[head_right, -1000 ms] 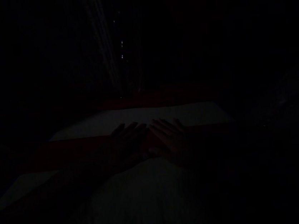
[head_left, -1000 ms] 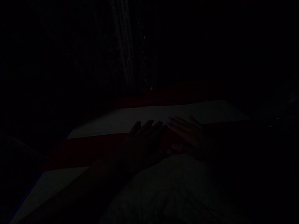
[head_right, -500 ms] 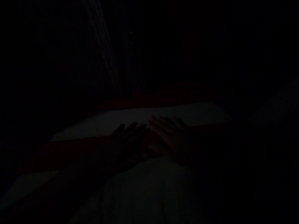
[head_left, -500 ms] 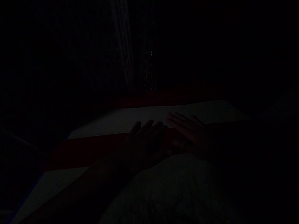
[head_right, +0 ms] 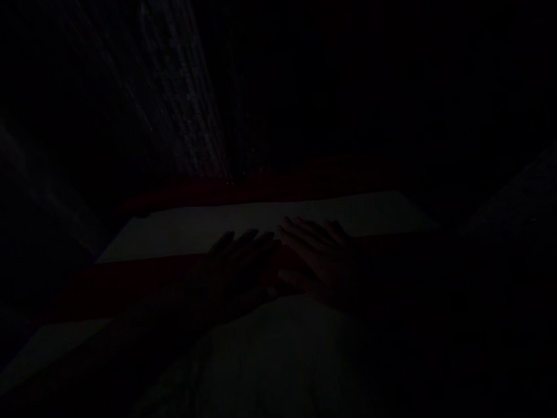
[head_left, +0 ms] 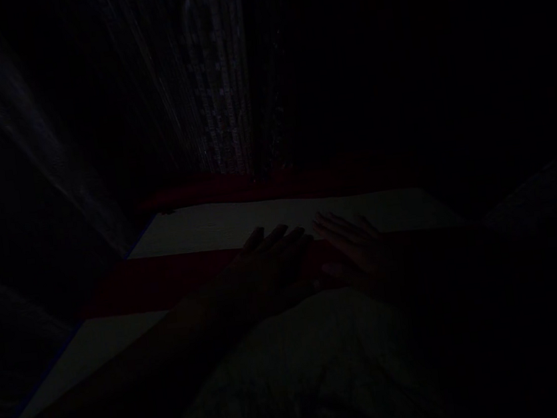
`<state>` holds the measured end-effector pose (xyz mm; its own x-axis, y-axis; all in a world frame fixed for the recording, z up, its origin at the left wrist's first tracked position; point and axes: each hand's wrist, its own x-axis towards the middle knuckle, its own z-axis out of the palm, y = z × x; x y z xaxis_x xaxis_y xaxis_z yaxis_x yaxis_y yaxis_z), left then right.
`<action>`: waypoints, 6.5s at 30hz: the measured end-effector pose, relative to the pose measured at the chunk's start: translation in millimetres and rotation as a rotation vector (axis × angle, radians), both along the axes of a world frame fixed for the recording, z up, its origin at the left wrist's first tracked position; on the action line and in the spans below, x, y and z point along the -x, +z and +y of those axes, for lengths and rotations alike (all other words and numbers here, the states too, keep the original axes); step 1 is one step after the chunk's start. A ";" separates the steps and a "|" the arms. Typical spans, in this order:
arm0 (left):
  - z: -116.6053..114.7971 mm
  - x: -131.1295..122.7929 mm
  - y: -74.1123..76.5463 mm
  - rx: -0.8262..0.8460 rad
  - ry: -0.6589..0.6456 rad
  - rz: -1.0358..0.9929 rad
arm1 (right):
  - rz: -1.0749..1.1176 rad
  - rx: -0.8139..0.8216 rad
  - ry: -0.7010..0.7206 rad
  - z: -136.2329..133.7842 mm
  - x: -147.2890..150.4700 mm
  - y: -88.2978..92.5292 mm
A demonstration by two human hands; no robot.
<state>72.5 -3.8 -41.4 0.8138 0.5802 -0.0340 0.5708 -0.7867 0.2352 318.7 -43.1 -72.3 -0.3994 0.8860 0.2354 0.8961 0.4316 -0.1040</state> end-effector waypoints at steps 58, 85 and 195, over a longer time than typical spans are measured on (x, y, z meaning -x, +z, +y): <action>-0.8 5.9 -1.3 -0.037 0.062 0.046 | -0.137 0.001 -0.052 -1.8 -14.6 -16.3; 14.8 6.5 -40.9 -0.393 -0.003 -0.068 | -0.090 0.109 -0.014 -0.3 -18.6 -0.3; 1.7 4.9 -5.7 -0.025 0.027 -0.013 | -0.089 0.019 0.025 -0.2 -4.3 -8.6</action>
